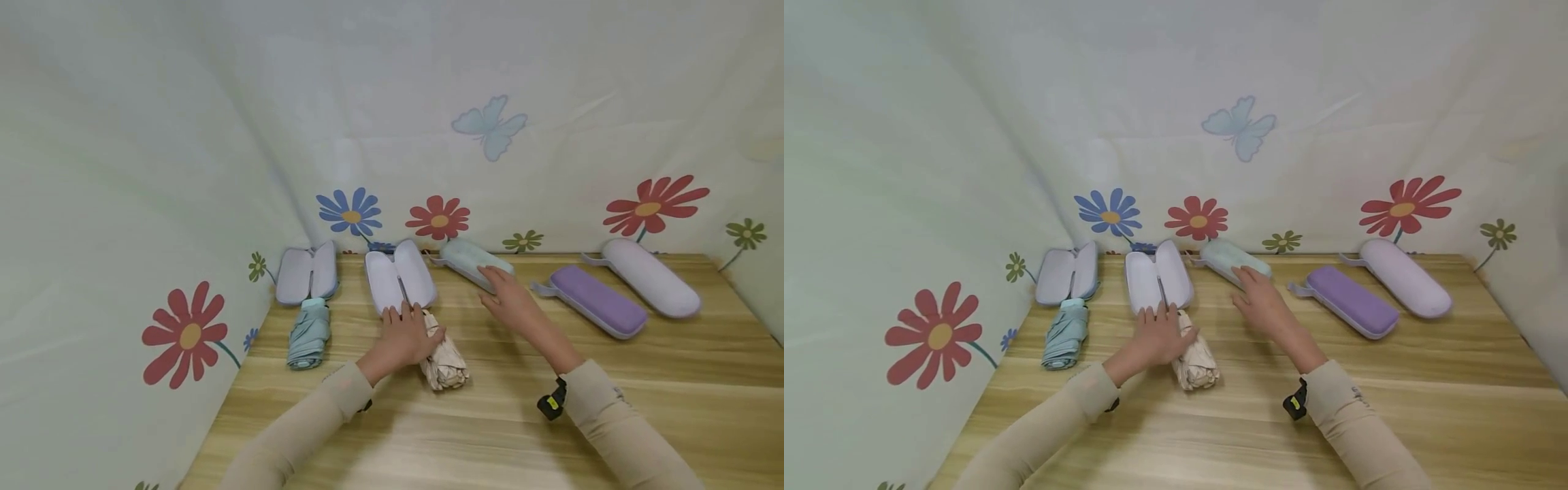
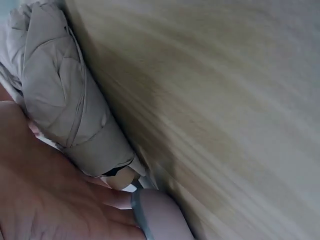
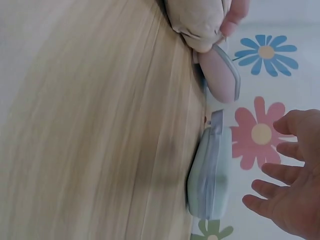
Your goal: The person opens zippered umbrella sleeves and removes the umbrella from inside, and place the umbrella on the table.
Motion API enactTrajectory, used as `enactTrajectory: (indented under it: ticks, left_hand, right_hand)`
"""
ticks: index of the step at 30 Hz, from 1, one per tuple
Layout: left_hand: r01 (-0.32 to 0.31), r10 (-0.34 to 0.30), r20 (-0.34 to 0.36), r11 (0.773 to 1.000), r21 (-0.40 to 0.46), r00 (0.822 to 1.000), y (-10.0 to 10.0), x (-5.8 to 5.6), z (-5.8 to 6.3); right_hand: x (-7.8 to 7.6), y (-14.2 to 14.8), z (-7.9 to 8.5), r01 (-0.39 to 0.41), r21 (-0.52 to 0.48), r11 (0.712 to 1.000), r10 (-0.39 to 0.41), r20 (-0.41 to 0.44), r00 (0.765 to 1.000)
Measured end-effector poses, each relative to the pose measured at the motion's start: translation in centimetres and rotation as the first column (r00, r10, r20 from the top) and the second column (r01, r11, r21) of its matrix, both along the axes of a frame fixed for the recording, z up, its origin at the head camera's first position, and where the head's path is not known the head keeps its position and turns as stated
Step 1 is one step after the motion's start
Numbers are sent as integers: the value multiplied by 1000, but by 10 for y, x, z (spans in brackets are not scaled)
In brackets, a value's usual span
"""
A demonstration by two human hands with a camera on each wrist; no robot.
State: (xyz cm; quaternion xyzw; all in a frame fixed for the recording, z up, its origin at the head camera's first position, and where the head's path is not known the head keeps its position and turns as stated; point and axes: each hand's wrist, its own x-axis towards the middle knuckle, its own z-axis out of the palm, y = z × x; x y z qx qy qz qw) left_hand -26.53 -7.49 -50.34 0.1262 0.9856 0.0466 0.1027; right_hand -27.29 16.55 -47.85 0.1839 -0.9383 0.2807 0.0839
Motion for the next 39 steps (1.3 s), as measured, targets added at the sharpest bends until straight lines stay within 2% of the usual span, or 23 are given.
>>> enactTrajectory:
  ticks: [3, 7, 13, 18, 20, 24, 25, 28, 31, 33, 36, 39]
  left_hand:
    - [19, -19, 14, 1000, 9, 1000, -2, -1, 0]
    - [44, -44, 15, 999, 4, 999, -12, -9, 1]
    - [113, -112, 42, 993, -43, 993, -45, -32, 2]
    - [192, -187, 89, 980, -50, 978, -79, -53, 2]
    - [216, -207, 119, 974, -71, 971, -88, -58, 7]
    - [236, -214, 183, 965, -110, 960, -99, -65, 16]
    - [236, -204, 206, 961, -145, 957, -99, -66, 18]
    - [230, -188, 224, 956, -180, 956, -101, -72, 16]
    - [213, -169, 228, 960, -183, 959, -99, -73, 17]
    - [206, -170, 211, 965, -162, 962, -95, -68, 22]
    - [209, -191, 157, 972, -111, 969, -83, -58, 36]
    - [239, -234, 82, 969, -56, 969, -61, -49, 55]
  right_hand:
    - [0, 5, 2, 1, -1, 1000, -1, -20, 1000]
    - [0, 9, 2, 8, -12, 1000, -8, -11, 1000]
    - [-2, 10, 1, 2, -22, 1000, -2, 1, 1000]
    - [-1, 7, 1, 2, -21, 1000, -2, -12, 1000]
    - [0, 6, 1, 1, -24, 1000, -2, -22, 1000]
    - [0, 4, 2, 8, -37, 999, -9, -19, 1000]
    - [0, 4, 2, 10, -38, 999, -10, -14, 1000]
    - [0, 4, 2, 13, -41, 999, -13, -10, 1000]
    - [-1, 5, 1, 11, -41, 999, -11, -12, 1000]
    - [-1, 7, 1, 13, -37, 999, -14, -8, 1000]
    - [-3, 12, 1, 19, -37, 999, -18, 15, 1000]
    - [-6, 20, 3, 27, -37, 999, -26, 26, 999]
